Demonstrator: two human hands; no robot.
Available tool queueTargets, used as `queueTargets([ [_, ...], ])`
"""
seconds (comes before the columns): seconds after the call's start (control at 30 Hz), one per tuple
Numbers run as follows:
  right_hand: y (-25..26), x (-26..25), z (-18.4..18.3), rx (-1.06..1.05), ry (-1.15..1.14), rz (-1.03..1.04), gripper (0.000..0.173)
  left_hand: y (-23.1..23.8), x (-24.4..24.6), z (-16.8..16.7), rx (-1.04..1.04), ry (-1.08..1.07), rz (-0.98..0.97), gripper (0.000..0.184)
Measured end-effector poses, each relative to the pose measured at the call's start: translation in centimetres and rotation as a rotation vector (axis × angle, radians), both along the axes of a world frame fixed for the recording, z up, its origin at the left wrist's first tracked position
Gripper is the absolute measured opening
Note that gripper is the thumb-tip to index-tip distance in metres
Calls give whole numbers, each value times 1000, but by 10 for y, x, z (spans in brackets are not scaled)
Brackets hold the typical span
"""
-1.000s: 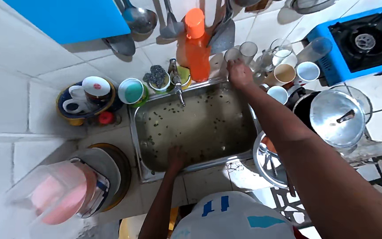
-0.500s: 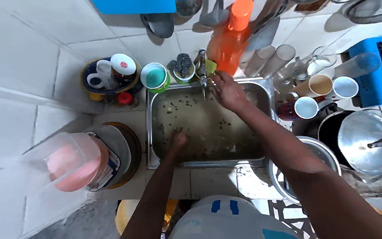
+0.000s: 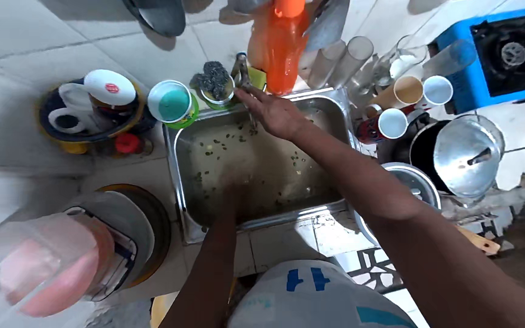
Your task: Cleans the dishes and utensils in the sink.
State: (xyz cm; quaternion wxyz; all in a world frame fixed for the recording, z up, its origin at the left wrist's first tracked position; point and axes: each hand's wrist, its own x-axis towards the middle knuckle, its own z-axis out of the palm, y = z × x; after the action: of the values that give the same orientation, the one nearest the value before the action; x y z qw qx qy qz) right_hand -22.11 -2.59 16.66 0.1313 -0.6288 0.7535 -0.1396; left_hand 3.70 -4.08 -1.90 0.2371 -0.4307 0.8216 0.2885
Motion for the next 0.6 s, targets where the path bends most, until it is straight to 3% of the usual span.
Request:
queueTargets([
  [0.07,22,4,-16,-73,-103,-338,52,-6,-6,-2,-71,16,1,54],
  [0.13,45,7,-36,159,-187,-624,48,-16,-14,-13,-102,-60,-12,62],
  [0.17,57,6,-52,322,-217,-659,48,-21,-16,-17,-99,-95,-21,67],
  [0.27,100,17,-109,747,-250,-497,37,-29,-16,-21,-98,-103,-22,83],
  [0.4,146,47,-150,875,-172,-362,34,-30,-19,-16,-80,-117,3,90],
  [0.53,161,63,-158,1013,-131,-263,33,-28,-15,-19,-34,-196,-45,79],
  [0.6,162,65,-145,1062,-178,-226,39,-17,-5,-26,-18,-195,-71,59],
])
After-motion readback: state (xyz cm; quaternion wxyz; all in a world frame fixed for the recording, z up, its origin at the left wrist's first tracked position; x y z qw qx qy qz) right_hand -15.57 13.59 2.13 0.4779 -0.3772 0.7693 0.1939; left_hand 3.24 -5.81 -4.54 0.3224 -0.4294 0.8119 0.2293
